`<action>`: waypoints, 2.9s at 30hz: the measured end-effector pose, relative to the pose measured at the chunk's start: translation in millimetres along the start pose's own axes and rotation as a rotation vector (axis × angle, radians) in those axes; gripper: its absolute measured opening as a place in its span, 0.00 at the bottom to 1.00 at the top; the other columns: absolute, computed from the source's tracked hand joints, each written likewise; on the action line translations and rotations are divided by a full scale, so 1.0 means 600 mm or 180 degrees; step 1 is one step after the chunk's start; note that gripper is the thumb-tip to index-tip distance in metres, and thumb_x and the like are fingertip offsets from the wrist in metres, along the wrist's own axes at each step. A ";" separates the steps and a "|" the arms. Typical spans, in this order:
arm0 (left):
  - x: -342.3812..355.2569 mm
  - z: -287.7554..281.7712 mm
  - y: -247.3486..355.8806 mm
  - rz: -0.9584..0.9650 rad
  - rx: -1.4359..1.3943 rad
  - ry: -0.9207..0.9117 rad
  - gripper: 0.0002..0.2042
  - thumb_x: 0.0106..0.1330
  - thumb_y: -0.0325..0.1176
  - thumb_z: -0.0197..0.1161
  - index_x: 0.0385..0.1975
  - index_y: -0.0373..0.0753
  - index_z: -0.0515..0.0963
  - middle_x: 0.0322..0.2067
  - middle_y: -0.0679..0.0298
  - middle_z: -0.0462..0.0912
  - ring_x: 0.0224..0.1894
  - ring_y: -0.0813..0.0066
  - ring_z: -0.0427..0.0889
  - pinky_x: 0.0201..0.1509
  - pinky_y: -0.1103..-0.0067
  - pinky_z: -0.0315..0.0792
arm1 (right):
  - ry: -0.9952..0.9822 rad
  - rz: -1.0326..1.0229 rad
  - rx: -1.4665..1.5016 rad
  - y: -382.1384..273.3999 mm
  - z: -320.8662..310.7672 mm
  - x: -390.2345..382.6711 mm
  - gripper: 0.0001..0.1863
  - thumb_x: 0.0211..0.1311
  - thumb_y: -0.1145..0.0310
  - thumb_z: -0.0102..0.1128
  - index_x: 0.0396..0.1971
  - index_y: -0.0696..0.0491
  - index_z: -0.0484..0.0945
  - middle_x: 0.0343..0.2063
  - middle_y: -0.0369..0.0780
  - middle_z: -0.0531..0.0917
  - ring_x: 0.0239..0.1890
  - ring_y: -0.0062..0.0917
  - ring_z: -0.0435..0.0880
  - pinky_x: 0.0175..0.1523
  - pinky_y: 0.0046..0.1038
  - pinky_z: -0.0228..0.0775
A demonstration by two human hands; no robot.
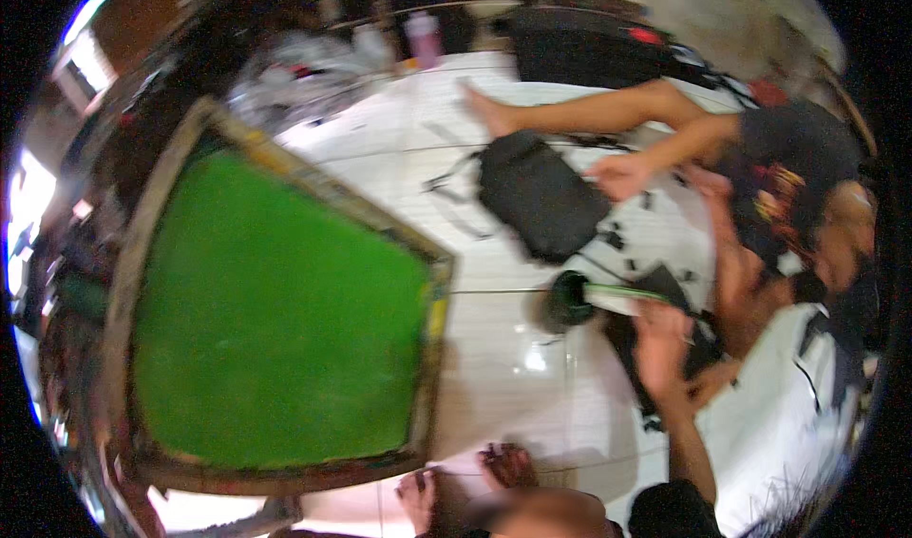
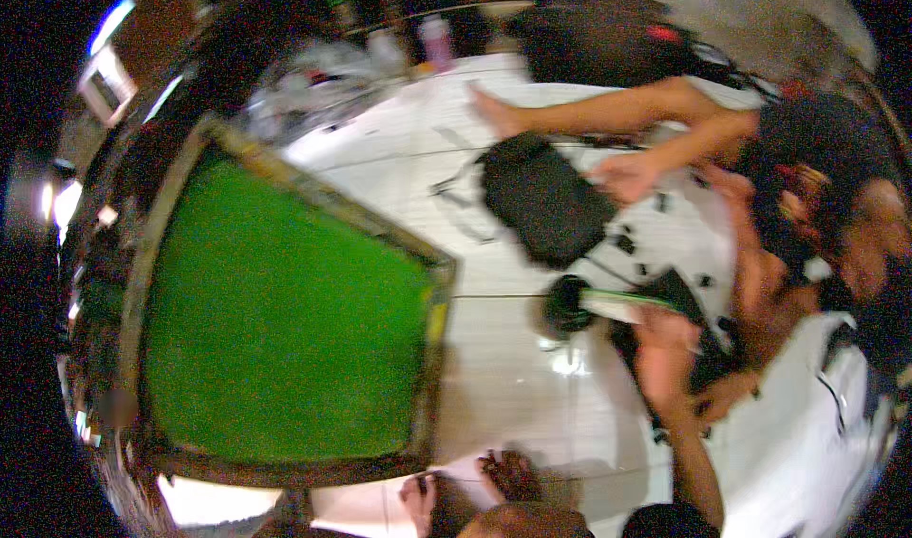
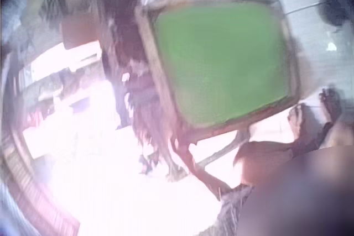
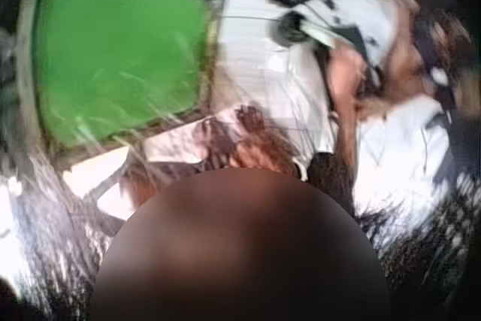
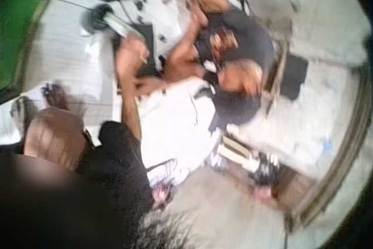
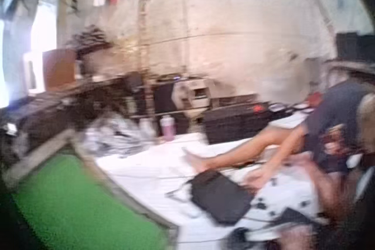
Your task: The person pours green ink onto a screen-printing frame and uses a squeegee to spread the ink evenly across the mesh. The person repeatedly pulls the squeegee across the screen to coat the surface and then lifts the frame to inspect the ink distribution.
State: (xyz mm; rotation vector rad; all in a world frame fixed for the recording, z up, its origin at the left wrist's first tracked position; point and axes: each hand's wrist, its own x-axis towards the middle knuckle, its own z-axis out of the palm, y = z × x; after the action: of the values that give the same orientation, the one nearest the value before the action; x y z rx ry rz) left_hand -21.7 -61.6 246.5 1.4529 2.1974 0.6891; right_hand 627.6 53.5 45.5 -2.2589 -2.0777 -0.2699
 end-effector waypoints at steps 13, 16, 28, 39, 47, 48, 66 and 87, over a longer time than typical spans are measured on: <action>-0.104 -0.140 -0.181 -0.0680 -0.0783 0.1738 0.30 0.72 0.53 0.57 0.68 0.43 0.62 0.39 0.64 0.80 0.15 0.85 0.68 0.13 0.86 0.58 | 0.0416 -0.1486 0.3424 -0.419 0.016 0.149 0.12 0.61 0.75 0.56 0.44 0.54 0.81 0.37 0.42 0.82 0.42 0.40 0.78 0.49 0.40 0.69; -0.123 -0.114 -0.179 -0.0961 -0.1463 0.1333 0.27 0.74 0.50 0.55 0.65 0.41 0.64 0.36 0.65 0.81 0.15 0.83 0.70 0.12 0.85 0.60 | 0.0568 -0.1660 0.3166 -0.507 0.087 0.218 0.14 0.62 0.75 0.54 0.47 0.54 0.80 0.39 0.42 0.82 0.43 0.41 0.77 0.50 0.40 0.69; -0.140 -0.064 -0.217 -0.1065 -0.1266 0.1528 0.22 0.75 0.48 0.53 0.58 0.38 0.67 0.41 0.60 0.81 0.28 0.73 0.80 0.18 0.74 0.71 | 0.0242 -0.2547 0.3170 -0.578 0.202 0.240 0.14 0.59 0.73 0.51 0.43 0.51 0.81 0.39 0.41 0.82 0.45 0.36 0.78 0.49 0.39 0.71; -0.134 -0.055 -0.207 -0.1087 -0.1196 0.1585 0.25 0.74 0.50 0.55 0.61 0.36 0.66 0.42 0.59 0.81 0.29 0.71 0.80 0.19 0.73 0.72 | -0.1265 -0.3296 0.3034 -0.500 0.141 -0.172 0.21 0.61 0.67 0.56 0.55 0.47 0.78 0.42 0.38 0.83 0.47 0.34 0.78 0.52 0.39 0.70; -0.146 -0.049 -0.180 -0.0755 -0.1195 0.1412 0.28 0.73 0.50 0.56 0.63 0.36 0.64 0.43 0.58 0.80 0.29 0.71 0.79 0.20 0.73 0.72 | -0.3965 -0.3872 0.4173 -0.505 0.098 -0.010 0.19 0.70 0.53 0.56 0.46 0.54 0.81 0.36 0.44 0.84 0.37 0.38 0.83 0.44 0.38 0.75; -0.152 -0.048 -0.175 -0.1005 -0.1018 0.1677 0.32 0.72 0.52 0.57 0.66 0.35 0.62 0.50 0.55 0.76 0.37 0.66 0.81 0.23 0.71 0.75 | -0.3896 -0.3908 0.4110 -0.514 0.082 0.037 0.20 0.69 0.52 0.57 0.44 0.55 0.81 0.33 0.46 0.84 0.34 0.38 0.84 0.42 0.39 0.76; -0.149 -0.024 -0.108 -0.1234 -0.0370 0.2055 0.34 0.74 0.50 0.55 0.70 0.34 0.56 0.58 0.52 0.70 0.49 0.67 0.76 0.37 0.73 0.78 | -0.0384 -0.3688 0.3835 -0.653 0.023 -0.055 0.24 0.54 0.67 0.59 0.53 0.59 0.76 0.37 0.45 0.80 0.40 0.38 0.79 0.46 0.40 0.73; -0.108 0.017 0.037 -0.0403 -0.0238 0.1550 0.17 0.75 0.42 0.52 0.39 0.30 0.72 0.20 0.62 0.74 0.17 0.77 0.76 0.19 0.77 0.72 | 0.0682 -0.2685 0.3623 -0.829 -0.138 0.335 0.09 0.61 0.75 0.55 0.39 0.59 0.79 0.40 0.48 0.82 0.43 0.44 0.81 0.46 0.43 0.74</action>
State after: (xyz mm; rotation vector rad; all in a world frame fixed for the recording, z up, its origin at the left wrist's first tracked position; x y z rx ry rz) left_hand 24.1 -112.2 256.8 1.1858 2.5572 1.1645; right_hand 141.7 281.8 124.1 -0.6658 -2.0747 0.5021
